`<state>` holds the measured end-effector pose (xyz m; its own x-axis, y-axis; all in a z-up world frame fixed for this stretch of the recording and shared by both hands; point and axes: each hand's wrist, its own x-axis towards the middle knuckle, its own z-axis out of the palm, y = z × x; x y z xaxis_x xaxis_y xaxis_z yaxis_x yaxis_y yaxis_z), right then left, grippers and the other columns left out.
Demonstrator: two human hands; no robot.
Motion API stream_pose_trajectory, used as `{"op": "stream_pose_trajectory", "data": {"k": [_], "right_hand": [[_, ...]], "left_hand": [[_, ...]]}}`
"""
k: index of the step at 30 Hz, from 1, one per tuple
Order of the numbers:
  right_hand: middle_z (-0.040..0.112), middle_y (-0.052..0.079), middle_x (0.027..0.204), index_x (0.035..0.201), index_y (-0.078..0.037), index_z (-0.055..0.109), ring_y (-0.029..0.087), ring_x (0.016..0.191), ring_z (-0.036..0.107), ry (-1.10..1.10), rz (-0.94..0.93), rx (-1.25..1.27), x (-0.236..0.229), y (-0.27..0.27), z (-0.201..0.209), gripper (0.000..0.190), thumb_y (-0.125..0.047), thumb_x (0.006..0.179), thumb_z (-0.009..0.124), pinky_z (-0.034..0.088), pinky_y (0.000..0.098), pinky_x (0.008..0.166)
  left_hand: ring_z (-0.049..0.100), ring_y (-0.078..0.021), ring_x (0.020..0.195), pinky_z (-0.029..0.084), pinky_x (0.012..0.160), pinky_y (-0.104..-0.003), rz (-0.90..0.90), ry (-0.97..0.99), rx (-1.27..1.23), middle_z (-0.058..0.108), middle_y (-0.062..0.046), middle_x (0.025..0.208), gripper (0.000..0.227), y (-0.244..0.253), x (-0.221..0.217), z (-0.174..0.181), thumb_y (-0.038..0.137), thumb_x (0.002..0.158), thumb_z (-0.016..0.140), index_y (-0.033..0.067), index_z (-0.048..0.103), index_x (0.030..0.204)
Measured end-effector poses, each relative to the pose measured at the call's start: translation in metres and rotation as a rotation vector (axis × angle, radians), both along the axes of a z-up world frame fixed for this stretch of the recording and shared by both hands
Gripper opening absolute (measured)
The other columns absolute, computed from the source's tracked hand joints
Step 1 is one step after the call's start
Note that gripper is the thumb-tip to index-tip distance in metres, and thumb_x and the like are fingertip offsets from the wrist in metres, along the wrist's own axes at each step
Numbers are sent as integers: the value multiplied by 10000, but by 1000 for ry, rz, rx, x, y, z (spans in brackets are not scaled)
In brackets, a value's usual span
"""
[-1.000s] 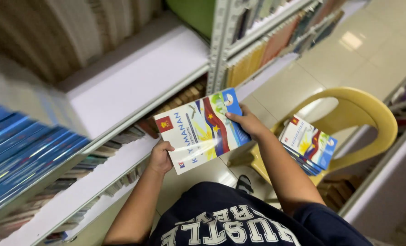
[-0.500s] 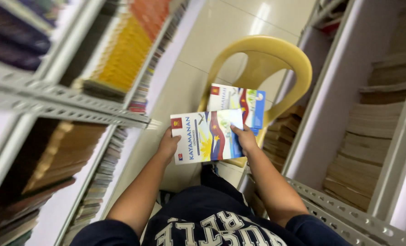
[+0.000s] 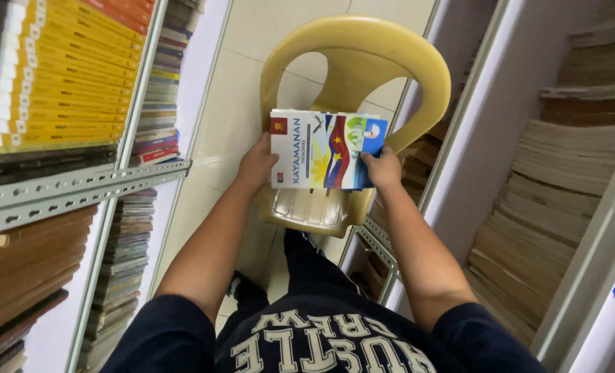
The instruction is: Taking books from a shelf and stacking them on a yellow plastic chair.
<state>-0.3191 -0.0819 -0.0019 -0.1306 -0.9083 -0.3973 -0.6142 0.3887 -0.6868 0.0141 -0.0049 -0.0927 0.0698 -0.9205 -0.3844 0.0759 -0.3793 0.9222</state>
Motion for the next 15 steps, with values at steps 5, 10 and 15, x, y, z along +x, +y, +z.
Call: {"op": "stream_pose_trajectory", "data": {"k": [5,10,15], "right_hand": [[597,257,1352,1414,16,466,441,1223,600,221,121,-27,44,-5,22,832,-353,772,846,479,482,1028],[181,276,1623,1578,-51,205,518,1416,271,373,206,-130,131,1,73,1097,-383,763,859,267,643,1099],[243,206,1654,1605,-146,335,464,1493,291,189,691,-228,251,58,133,973,-375,778,792,296,611,1178]], "left_hand": [[569,-219,1298,471,1051,-322,74,-138,153,527,-138,1522,660,8,4,113,9,923,624,77,407,1543],[619,-210,1200,521,975,-320,245,-119,72,569,-112,1474,621,58,39,146,42,918,639,105,465,1511],[628,-192,1199,518,988,-329,507,-84,-72,607,-99,1443,572,149,100,210,76,935,660,110,505,1485]]}}
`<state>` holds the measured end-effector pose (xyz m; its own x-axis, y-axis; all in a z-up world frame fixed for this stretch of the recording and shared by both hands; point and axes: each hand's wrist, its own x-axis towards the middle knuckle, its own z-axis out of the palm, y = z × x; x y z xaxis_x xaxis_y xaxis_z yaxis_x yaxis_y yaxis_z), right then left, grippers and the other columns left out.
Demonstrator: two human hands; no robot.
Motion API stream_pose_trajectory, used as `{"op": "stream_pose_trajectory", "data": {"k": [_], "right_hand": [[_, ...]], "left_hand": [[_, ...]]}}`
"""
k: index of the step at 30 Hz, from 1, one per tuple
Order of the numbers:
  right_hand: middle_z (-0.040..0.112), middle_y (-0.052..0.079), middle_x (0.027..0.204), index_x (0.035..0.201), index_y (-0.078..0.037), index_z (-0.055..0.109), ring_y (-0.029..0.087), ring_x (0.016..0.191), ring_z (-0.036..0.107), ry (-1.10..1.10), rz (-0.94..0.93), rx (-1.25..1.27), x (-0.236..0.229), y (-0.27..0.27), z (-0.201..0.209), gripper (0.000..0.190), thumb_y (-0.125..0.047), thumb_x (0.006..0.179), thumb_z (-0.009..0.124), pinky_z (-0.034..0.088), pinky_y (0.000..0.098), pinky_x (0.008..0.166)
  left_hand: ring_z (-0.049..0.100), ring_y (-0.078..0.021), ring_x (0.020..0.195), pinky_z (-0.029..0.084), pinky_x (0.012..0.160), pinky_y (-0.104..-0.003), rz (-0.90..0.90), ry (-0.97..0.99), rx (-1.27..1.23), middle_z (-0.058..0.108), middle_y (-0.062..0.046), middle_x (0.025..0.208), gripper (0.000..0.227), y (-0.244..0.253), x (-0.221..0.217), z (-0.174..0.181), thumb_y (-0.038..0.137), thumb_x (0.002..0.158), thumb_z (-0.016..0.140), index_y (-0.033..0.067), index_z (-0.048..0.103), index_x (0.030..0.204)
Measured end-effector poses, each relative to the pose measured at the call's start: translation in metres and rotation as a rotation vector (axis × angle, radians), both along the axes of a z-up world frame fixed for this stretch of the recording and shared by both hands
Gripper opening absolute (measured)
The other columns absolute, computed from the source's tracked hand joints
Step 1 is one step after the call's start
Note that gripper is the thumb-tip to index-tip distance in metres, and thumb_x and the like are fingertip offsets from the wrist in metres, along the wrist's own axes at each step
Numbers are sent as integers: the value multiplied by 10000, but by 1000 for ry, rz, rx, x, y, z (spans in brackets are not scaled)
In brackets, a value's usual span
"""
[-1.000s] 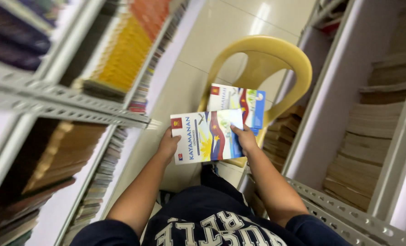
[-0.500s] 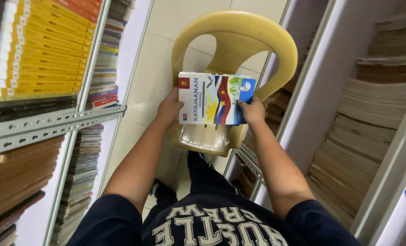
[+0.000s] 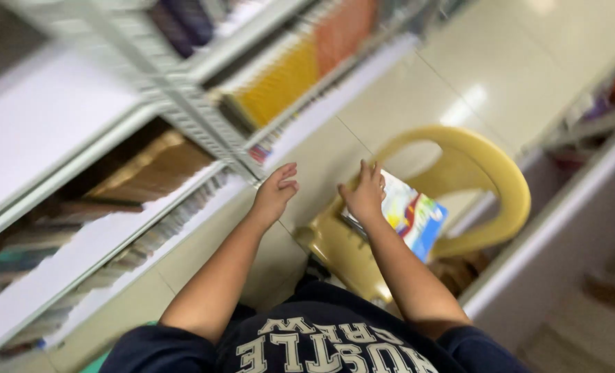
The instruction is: Taking books from a shelf and stacking them on a yellow plastic chair.
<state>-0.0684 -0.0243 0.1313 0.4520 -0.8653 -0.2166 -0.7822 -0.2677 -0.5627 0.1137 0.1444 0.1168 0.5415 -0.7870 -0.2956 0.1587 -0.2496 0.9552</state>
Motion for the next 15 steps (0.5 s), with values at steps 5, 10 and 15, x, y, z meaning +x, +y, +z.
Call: {"op": "stream_pose_trajectory", "data": {"k": [5,10,15], "right_hand": [[165,240,1660,1555,-131,361,482,1469,244,-141,485,-71,127,114,72,943,-371,770,826,255,622,1137],[186,239,1667,1538,-143,385,463,1444,292,-357,889,-130,227,275,159,926,-363,752,822,266,601,1133],[217,261,1661,1548,-123,414,493,1454,285,-735,1141,-399,300,417,254,875,-319,796,815,251,622,1152]], "left_hand": [[606,-186,1244,477,1022,-327,379,-4,-152,578,-91,1471,563,139,62,76,78,938,620,106,493,1486],[601,-220,1251,464,1043,-343,730,-84,-346,578,-133,1474,536,300,110,140,44,942,580,60,503,1472],[590,-241,1282,439,1100,-341,879,-348,-574,573,-149,1464,504,456,143,219,3,957,553,19,503,1458]]}}
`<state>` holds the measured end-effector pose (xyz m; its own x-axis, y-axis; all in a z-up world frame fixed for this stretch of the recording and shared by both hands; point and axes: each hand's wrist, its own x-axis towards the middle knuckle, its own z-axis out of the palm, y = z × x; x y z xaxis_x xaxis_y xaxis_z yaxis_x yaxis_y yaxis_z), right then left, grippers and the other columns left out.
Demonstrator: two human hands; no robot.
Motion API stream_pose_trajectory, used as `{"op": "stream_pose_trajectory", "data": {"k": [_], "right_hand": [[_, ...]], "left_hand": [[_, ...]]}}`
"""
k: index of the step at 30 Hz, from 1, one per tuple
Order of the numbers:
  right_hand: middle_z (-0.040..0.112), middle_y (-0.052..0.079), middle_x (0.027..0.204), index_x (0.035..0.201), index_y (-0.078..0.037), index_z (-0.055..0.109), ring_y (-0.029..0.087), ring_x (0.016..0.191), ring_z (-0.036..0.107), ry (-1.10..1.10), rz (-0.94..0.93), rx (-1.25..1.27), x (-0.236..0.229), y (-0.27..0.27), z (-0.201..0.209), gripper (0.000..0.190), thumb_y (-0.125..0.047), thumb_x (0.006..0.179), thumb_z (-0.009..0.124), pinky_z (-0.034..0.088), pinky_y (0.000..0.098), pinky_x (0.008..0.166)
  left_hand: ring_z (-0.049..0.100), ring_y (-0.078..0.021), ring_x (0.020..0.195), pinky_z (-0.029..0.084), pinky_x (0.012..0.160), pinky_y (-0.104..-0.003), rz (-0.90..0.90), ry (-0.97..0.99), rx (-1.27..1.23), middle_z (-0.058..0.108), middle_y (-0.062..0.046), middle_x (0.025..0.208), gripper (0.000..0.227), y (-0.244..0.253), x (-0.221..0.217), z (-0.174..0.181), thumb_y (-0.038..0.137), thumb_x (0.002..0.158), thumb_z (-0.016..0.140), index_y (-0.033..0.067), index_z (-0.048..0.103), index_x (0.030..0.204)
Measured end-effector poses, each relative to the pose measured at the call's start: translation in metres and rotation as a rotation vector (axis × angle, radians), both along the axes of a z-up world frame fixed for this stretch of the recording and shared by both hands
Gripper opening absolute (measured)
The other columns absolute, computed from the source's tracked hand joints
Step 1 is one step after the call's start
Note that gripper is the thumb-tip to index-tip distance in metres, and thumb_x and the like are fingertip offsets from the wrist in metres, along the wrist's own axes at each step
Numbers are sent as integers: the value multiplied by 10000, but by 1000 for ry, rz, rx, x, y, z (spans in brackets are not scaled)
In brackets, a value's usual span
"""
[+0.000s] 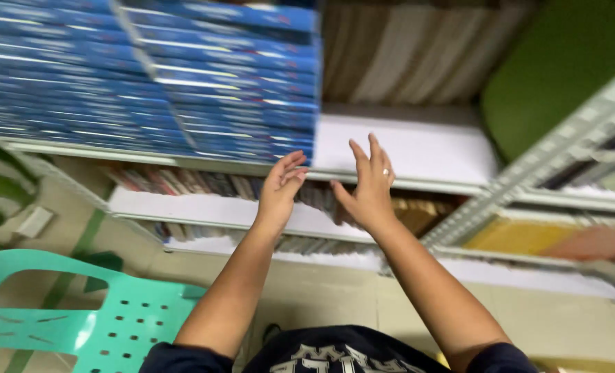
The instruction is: Taking books from a shelf and stacking them on a yellow plastic chair.
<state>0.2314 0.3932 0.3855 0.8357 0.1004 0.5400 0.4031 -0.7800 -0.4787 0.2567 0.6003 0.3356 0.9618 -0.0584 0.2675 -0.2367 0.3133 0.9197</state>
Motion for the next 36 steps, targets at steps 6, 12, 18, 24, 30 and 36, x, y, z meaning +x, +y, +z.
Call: {"op": "stream_pose_trajectory", "data": {"k": [6,12,18,24,30,36], "right_hand": [[301,209,1676,1553,-133,467,432,1527,302,-537,16,-168,60,107,120,772,-259,875,813,242,566,1230],[550,186,1397,1463,-82,557,388,1320,476,-626,-76,-373,98,148,187,744,-358,841,857,291,563,1142],[685,106,1168,1237,-100,677,330,1133,591,-640,-105,-246,98,155,189,484,-343,841,814,373,496,1053],[708,47,1257,1271,-141,698,238,1190,635,-765,-273,-311,74,152,164,334,-115,938,694,353,434,1043],[695,65,1319,1321,-171,691,238,1233,624,-781,-393,-392,13,135,109,356,-129,968,663,315,423,1074],[705,22,1327,1285,-204,706,222,1221,617,-745,-261,-468,-11,103,67,361,-182,926,679,303,407,1060]], "left_hand": [[602,-241,1276,439,1106,-363,136,-53,-43,598,-148,1435,453,124,1,54,51,980,572,25,515,1428],[623,-233,1221,472,1023,-337,140,-3,-53,626,-139,1394,417,157,-6,58,75,975,583,27,545,1388],[623,-209,1201,470,964,-312,88,34,-62,641,-109,1382,411,159,-4,52,103,973,563,46,563,1380],[609,-233,1214,472,980,-352,-18,-27,-162,630,-144,1387,407,155,0,69,136,983,563,15,571,1372],[571,-337,1256,422,1101,-490,-480,220,-991,589,-181,1376,635,170,16,87,465,954,539,-4,524,1381],[612,-412,1232,484,1035,-537,-735,232,-798,610,-260,1365,751,170,62,104,449,902,636,-106,490,1386]]}}
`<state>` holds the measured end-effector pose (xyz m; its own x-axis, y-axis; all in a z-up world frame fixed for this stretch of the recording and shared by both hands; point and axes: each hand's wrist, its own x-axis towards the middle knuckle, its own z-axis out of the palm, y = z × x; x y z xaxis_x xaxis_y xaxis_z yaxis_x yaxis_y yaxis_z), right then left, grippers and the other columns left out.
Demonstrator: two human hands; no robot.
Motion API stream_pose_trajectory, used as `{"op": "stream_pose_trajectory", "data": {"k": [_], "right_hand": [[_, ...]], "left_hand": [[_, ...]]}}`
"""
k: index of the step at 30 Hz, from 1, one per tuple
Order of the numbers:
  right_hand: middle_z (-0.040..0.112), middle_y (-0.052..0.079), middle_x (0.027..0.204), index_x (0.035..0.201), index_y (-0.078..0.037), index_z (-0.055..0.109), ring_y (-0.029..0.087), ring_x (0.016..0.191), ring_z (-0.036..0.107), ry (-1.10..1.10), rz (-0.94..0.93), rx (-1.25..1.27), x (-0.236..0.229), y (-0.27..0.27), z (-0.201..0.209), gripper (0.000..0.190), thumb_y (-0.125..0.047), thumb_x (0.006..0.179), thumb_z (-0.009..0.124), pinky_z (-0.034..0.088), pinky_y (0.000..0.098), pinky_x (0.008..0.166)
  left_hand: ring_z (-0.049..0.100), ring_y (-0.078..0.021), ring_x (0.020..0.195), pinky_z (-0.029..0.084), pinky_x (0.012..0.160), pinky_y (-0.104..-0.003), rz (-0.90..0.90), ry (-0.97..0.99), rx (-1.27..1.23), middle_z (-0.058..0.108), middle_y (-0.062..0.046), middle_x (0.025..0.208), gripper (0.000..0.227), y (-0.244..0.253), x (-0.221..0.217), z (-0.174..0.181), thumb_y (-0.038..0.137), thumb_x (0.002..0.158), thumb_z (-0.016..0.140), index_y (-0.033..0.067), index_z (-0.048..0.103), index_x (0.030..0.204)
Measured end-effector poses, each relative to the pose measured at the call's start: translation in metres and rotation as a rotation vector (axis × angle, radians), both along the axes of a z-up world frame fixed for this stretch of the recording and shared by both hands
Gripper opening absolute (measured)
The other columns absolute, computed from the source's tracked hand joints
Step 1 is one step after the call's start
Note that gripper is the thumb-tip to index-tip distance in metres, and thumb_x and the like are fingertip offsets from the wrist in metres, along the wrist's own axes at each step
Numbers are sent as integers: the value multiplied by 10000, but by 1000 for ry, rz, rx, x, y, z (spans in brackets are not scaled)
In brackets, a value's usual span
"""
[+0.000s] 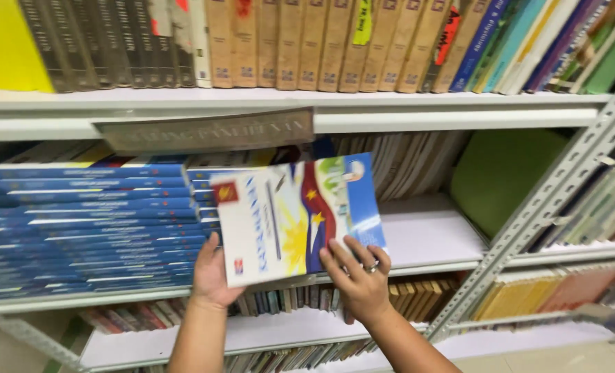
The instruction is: Taking books from a shelf and stacking them on a yellow plastic chair.
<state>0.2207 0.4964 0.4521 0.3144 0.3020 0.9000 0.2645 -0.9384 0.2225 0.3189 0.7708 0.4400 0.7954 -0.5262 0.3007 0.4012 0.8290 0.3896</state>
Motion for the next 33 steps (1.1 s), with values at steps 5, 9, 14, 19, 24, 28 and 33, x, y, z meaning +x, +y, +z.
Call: {"op": "stream_pose_trajectory", "data": {"k": [5,9,14,19,24,28,33], "right_hand": [[675,5,1310,1256,-205,713,213,1224,599,90,91,2,-13,-37,-15,389,-340,891,706,319,431,1052],[569,157,1364,1249,-160,658,326,1226,536,242,51,331,-46,-80,-17,675,-569,725,783,356,501,1015],[483,259,1437,1453,-45,390,345,1284,508,507,-98,983,-102,-176,-85,893,-458,783,810,416,479,1071],[632,145,1327,1466,-55,394,197,1182,607,796,195,1651,-191,-235,-183,747,-326,867,749,496,359,1023],[712,106,1208,1347,-8,556,154,1062,667,460,126,2098,-284,-295,-259,490,-213,928,706,528,324,955],[735,91,1149,1269,-9,613,150,986,687,346,-142,2197,-365,-345,-290,413,-188,907,703,550,322,904],[751,123,1097,1223,15,634,190,944,699,239,-529,1972,-459,-419,-377,367,-134,894,698,552,329,854]], "left_hand": [[717,-389,1001,613,823,-492,282,-66,570,676,-323,1233,562,-21,24,-68,114,916,685,-156,521,1380],[740,-369,985,616,796,-475,184,-7,489,705,-291,1190,509,-67,-22,-92,63,872,666,-88,545,1343],[737,-307,1017,606,857,-441,-40,24,594,708,-223,1191,511,-138,-51,-134,87,858,686,-63,560,1330],[741,-288,982,607,838,-407,-316,-102,852,732,-225,1162,516,-228,-83,-151,124,870,725,-101,579,1311],[746,-254,961,611,817,-382,-478,-52,1185,754,-191,1144,493,-346,-148,-184,153,866,726,-54,623,1302],[739,-280,957,601,812,-404,-653,-97,1269,745,-203,1143,476,-452,-205,-223,165,885,705,-35,605,1305],[683,-231,1092,533,935,-342,-655,-432,1319,715,-171,1247,437,-564,-263,-331,53,933,648,-43,573,1352]]}}
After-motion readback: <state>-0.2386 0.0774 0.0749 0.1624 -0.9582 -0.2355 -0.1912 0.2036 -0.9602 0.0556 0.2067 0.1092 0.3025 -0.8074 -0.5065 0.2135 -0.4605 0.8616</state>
